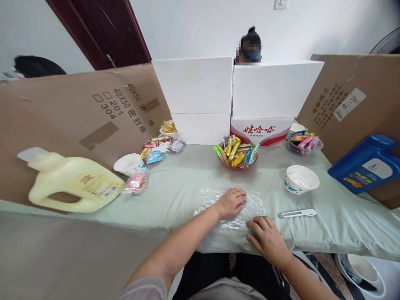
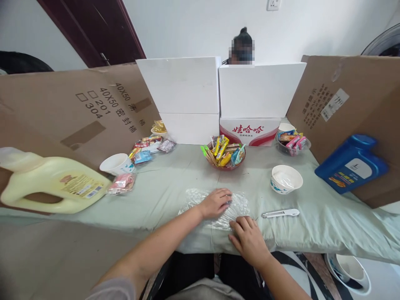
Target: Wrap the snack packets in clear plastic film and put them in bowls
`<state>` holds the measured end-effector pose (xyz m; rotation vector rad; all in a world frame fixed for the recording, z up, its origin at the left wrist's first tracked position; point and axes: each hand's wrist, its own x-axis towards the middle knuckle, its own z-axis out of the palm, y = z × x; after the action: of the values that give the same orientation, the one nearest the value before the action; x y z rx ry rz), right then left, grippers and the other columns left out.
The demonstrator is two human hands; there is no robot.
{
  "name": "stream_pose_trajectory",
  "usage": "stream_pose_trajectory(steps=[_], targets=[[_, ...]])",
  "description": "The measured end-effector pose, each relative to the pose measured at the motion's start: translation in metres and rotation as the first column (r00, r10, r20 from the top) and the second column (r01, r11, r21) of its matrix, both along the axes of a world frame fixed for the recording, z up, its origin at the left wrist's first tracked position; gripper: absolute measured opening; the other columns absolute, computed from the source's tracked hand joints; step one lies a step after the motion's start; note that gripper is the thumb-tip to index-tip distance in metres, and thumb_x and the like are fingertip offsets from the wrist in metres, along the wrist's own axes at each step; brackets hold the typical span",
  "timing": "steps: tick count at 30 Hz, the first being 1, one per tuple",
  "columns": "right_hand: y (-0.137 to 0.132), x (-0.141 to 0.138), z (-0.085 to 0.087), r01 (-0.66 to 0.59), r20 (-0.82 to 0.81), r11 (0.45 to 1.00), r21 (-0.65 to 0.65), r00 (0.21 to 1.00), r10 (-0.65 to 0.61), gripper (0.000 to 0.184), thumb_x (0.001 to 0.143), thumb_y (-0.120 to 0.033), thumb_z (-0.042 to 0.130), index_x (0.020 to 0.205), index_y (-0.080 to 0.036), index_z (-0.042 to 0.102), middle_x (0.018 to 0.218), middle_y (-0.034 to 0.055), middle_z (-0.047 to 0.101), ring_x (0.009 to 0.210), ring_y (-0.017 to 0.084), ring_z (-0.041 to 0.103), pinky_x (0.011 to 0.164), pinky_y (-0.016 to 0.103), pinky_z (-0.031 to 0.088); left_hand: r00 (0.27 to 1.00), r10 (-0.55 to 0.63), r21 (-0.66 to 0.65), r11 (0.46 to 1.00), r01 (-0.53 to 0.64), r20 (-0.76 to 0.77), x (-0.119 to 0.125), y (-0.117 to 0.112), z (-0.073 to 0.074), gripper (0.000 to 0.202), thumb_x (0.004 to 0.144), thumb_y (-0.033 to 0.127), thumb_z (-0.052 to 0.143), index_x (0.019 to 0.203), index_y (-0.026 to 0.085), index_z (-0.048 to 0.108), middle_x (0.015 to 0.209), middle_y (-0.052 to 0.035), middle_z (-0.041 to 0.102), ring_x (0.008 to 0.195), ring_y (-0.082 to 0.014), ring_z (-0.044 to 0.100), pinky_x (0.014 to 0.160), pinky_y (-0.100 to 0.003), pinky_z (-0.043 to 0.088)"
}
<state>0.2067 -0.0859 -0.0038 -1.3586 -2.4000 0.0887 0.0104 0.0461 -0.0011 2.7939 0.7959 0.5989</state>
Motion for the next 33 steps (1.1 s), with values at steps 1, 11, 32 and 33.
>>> stream_pose_trajectory(steps=[1, 11, 32, 33], targets=[[-0.003, 0.002, -0.003, 0.001, -0.001, 1.0, 0.015, 1.0, -0.001, 0.032, 0.087, -0.027, 0.058, 0.119, -0.023, 0.056, 0.108, 0.0085, 0.058, 0.098, 0.024, 0.053, 0.085, 0.041, 0.046, 0.998, 0.058, 0.022, 0.998, -0.058, -0.002, -0.015, 0.005, 0.0, 0.023, 0.085, 0.024, 0.058, 0.107, 0.02, 0.064, 0.121, -0.0059, 0.063, 0.117, -0.0201, 0.053, 0.103, -0.035, 0.042], [-0.004, 0.012, -0.004, -0.012, -0.036, 0.998, 0.058, 0.999, 0.014, 0.033, 0.088, -0.024, 0.055, 0.121, -0.023, 0.055, 0.12, 0.0093, 0.058, 0.112, 0.027, 0.051, 0.093, 0.045, 0.045, 0.953, 0.302, 0.013, 0.953, -0.301, -0.04, -0.138, -0.033, 0.034, 0.025, 0.088, 0.022, 0.049, 0.11, 0.019, 0.061, 0.111, -0.0102, 0.062, 0.111, -0.0252, 0.053, 0.101, -0.047, 0.042], [0.054, 0.022, 0.01, 0.28, -0.255, 0.902, -0.329, 0.893, -0.37, 0.021, 0.093, -0.033, 0.035, 0.093, -0.022, 0.054, 0.071, 0.001, 0.066, 0.064, 0.019, 0.064, 0.06, 0.029, 0.044, 0.78, 0.616, -0.262, 0.739, -0.621, -0.112, -0.109, -0.041, 0.033, 0.015, 0.091, 0.016, 0.042, 0.089, 0.021, 0.056, 0.077, 0.0014, 0.065, 0.071, -0.0145, 0.061, 0.069, -0.024, 0.044], [0.059, 0.018, 0.008, 0.332, -0.206, 0.894, -0.3, 0.893, -0.4, 0.02, 0.093, -0.03, 0.036, 0.092, -0.022, 0.054, 0.07, 0.0013, 0.066, 0.064, 0.019, 0.064, 0.058, 0.028, 0.042, 0.758, 0.638, -0.236, 0.723, -0.65, -0.134, -0.105, -0.036, 0.032, 0.014, 0.091, 0.016, 0.044, 0.09, 0.021, 0.057, 0.08, 0.0011, 0.066, 0.073, -0.0145, 0.062, 0.069, -0.024, 0.044]])
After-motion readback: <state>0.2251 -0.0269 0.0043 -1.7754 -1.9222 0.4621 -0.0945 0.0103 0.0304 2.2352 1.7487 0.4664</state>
